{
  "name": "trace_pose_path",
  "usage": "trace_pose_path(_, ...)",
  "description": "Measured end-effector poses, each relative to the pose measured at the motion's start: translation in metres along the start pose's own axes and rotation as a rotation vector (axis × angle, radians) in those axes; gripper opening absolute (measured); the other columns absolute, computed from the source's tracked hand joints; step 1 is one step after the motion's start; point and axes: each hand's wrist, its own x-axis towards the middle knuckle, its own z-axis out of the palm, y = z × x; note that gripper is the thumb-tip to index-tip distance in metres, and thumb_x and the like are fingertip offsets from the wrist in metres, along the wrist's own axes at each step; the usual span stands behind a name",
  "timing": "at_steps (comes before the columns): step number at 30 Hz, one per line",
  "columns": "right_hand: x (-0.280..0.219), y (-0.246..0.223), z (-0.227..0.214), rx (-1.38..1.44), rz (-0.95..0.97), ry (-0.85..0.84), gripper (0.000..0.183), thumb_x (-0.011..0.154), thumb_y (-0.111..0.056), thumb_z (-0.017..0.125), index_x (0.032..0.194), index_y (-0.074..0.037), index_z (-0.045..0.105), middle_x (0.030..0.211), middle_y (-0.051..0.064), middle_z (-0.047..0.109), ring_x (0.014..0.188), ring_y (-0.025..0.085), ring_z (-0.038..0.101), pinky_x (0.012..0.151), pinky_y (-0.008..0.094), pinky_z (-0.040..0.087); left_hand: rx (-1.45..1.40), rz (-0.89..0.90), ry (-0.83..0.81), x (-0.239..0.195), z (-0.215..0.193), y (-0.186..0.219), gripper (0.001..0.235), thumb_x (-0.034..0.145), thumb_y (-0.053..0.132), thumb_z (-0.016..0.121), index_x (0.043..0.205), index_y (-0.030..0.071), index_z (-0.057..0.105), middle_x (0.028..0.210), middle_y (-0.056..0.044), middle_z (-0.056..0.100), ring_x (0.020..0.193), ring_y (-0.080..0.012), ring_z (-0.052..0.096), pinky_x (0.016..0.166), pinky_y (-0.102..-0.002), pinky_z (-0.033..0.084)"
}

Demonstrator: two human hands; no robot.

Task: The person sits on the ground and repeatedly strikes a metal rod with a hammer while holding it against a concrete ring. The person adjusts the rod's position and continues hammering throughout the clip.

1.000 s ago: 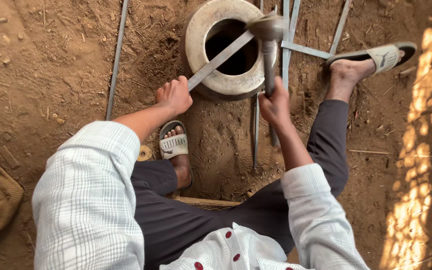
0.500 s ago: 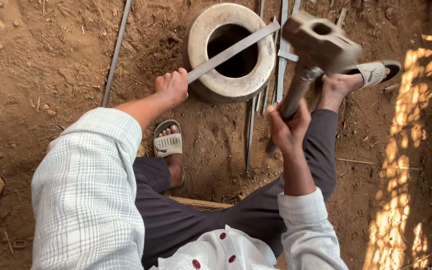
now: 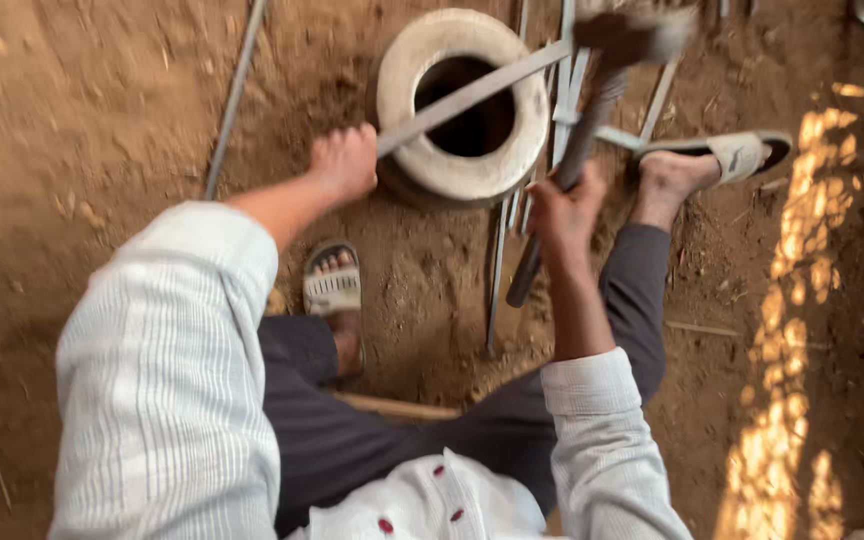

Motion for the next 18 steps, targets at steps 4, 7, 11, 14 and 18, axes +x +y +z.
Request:
trace_pose_path(4, -0.041, -0.028, -0.027, 0.266, -0.059, -0.02, 0.024, 0.086, 0.01, 0.064, 0.095, -0.006, 0.048, 0.063, 0.004, 0.054, 0.043, 0.013, 0.054, 0.037, 0.028, 0.047, -0.033, -0.101, -0.138, 0.005, -0.003, 0.002, 0.041, 0.085, 0.02, 0.075, 0.121, 0.005, 0.061, 0.116, -0.019, 0.072, 0.112, -0.0365, 0.07, 0.09, -0.05, 0.057)
trace_pose_path(7, -0.076, -0.035, -0.031, 0.375, -0.145, -0.046, 0.024, 0.087, 0.011, 0.065, 0.098, -0.003, 0.05, 0.066, 0.006, 0.054, 0.046, 0.014, 0.056, 0.041, 0.028, 0.049, -0.048, -0.107, -0.22, 0.002, -0.01, -0.002, 0.041, 0.085, 0.019, 0.073, 0.123, 0.006, 0.061, 0.117, -0.02, 0.071, 0.112, -0.0373, 0.07, 0.092, -0.051, 0.057)
trace_pose_path(11, -0.099, -0.024, -0.037, 0.512, -0.323, -0.085, 0.021, 0.09, 0.014, 0.063, 0.101, 0.0, 0.052, 0.073, 0.009, 0.057, 0.051, 0.015, 0.058, 0.045, 0.03, 0.053, -0.165, -0.065, -0.299, 0.008, -0.01, -0.011, 0.043, 0.083, 0.014, 0.07, 0.125, 0.005, 0.062, 0.119, -0.023, 0.069, 0.111, -0.0392, 0.068, 0.091, -0.051, 0.056)
trace_pose_path(14, -0.106, -0.018, -0.043, 0.57, -0.417, -0.083, 0.021, 0.089, 0.015, 0.061, 0.103, 0.002, 0.052, 0.077, 0.012, 0.06, 0.05, 0.015, 0.06, 0.043, 0.03, 0.055, -0.274, -0.014, -0.353, 0.016, -0.005, -0.022, 0.041, 0.081, 0.011, 0.069, 0.121, 0.0, 0.065, 0.114, -0.026, 0.07, 0.108, -0.0384, 0.07, 0.09, -0.047, 0.057)
trace_pose_path(18, -0.122, -0.013, -0.045, 0.642, -0.374, -0.052, 0.026, 0.089, 0.016, 0.061, 0.108, 0.001, 0.05, 0.081, 0.012, 0.062, 0.052, 0.015, 0.06, 0.046, 0.03, 0.055, -0.44, 0.008, -0.436, 0.028, 0.01, -0.03, 0.033, 0.074, 0.013, 0.078, 0.101, -0.003, 0.069, 0.096, -0.021, 0.074, 0.09, -0.0318, 0.073, 0.078, -0.043, 0.058)
